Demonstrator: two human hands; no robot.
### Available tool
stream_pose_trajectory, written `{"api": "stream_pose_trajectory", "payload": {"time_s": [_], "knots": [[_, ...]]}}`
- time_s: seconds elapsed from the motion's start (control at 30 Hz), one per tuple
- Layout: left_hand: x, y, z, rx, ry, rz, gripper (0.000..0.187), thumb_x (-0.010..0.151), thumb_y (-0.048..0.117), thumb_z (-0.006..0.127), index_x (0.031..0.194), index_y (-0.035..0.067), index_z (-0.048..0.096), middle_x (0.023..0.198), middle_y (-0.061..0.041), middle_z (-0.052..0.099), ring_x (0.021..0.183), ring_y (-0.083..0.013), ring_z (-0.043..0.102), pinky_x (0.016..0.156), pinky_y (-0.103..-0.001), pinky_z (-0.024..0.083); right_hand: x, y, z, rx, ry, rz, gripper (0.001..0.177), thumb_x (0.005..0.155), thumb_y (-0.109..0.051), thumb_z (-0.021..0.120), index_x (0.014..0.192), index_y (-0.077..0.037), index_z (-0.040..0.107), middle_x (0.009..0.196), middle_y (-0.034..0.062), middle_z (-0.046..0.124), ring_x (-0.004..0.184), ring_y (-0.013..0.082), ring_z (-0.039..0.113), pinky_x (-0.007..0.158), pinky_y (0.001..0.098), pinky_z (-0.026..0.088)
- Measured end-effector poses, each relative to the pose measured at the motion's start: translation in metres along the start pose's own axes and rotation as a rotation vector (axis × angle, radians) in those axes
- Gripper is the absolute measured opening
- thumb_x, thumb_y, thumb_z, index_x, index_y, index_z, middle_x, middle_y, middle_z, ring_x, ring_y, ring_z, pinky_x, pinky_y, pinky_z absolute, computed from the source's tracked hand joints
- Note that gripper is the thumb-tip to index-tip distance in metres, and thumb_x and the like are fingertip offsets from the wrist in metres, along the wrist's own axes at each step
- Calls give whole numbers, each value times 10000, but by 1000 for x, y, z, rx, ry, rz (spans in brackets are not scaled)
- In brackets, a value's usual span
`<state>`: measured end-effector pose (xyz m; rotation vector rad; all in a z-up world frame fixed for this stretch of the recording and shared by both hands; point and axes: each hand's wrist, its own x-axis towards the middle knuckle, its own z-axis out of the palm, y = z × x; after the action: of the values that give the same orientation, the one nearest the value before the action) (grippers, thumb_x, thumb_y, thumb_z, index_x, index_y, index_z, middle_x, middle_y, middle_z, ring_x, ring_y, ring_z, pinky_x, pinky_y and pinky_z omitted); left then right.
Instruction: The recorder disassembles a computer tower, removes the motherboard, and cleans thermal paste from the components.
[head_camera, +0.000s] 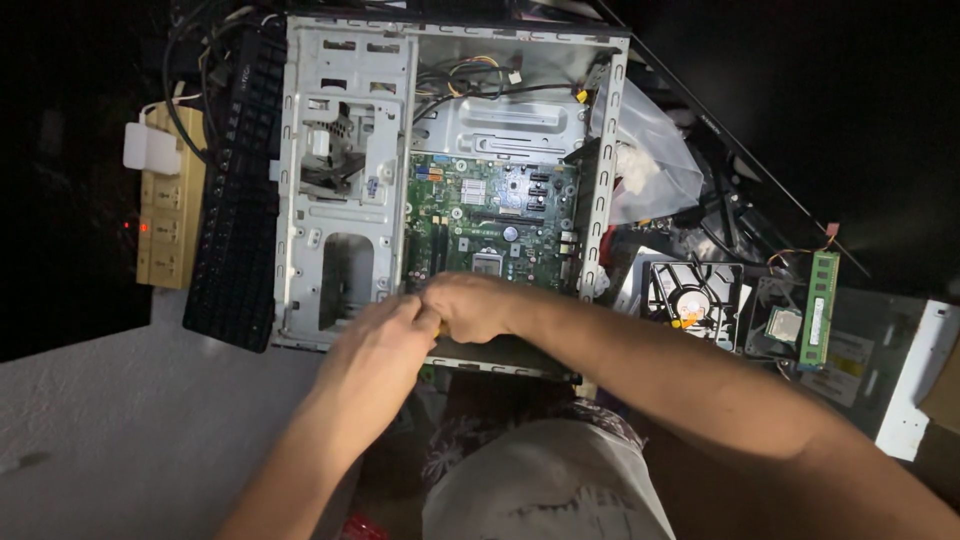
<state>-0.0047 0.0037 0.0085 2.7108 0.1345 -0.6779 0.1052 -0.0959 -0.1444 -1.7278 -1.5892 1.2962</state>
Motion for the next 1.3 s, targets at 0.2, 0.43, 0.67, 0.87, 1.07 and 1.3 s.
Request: {"api": "stream_pose_trajectory", "payload": {"time_s": [0.2, 0.43, 0.67, 0.87, 1.07, 1.3], "knots": [[6, -4, 35, 405, 96, 95, 197, 869, 109, 631, 1011, 22, 737, 1059, -194, 727, 1025, -328, 701, 958, -462, 536, -5, -3, -7, 394, 42, 50, 232, 746, 46, 666, 943, -62, 607, 926, 100, 697, 880, 263, 711, 750, 428, 595], [0, 4, 13, 258, 203, 33, 427, 870, 299, 650, 1144, -28, 668, 1053, -230, 726, 967, -346, 699, 883, -477, 536, -14, -13, -20, 86, 102, -85, 317, 716, -23, 765, 1026, -70, 720, 1135, 95, 693, 1122, 314, 633, 918, 413, 529], [4, -9, 25, 197, 106, 18, 395, 841, -70, 576, 1232, -94, 627, 933, -247, 725, 858, -320, 731, 772, -380, 614, -8, -13, -14, 106, 62, -66, 355, 738, -28, 739, 1086, -86, 691, 1118, 101, 636, 1115, 317, 622, 938, 416, 520], [4, 1, 17, 387, 2, -20, 224, 979, 161, 580, 1041, -12, 708, 945, -195, 739, 871, -297, 729, 771, -403, 610, -5, -12, -4, 94, 74, 22, 242, 736, 16, 686, 965, -60, 691, 1100, 109, 671, 1103, 287, 652, 948, 393, 534], [1, 1, 9, 141, 72, -11, 462, 825, 104, 617, 1275, 2, 636, 1102, -206, 697, 919, -314, 716, 758, -400, 603, -4, -4, -2, 137, 108, -27, 257, 762, 38, 665, 1001, -55, 688, 1024, 159, 716, 1026, 334, 680, 869, 429, 552], [8, 5, 8, 149, -2, -53, 466, 903, -11, 516, 1363, -81, 540, 1159, -240, 645, 1028, -344, 685, 851, -403, 590, -3, -8, -7, 245, 57, 85, 297, 709, 55, 650, 991, -32, 680, 928, 155, 732, 884, 317, 718, 780, 415, 590]]}}
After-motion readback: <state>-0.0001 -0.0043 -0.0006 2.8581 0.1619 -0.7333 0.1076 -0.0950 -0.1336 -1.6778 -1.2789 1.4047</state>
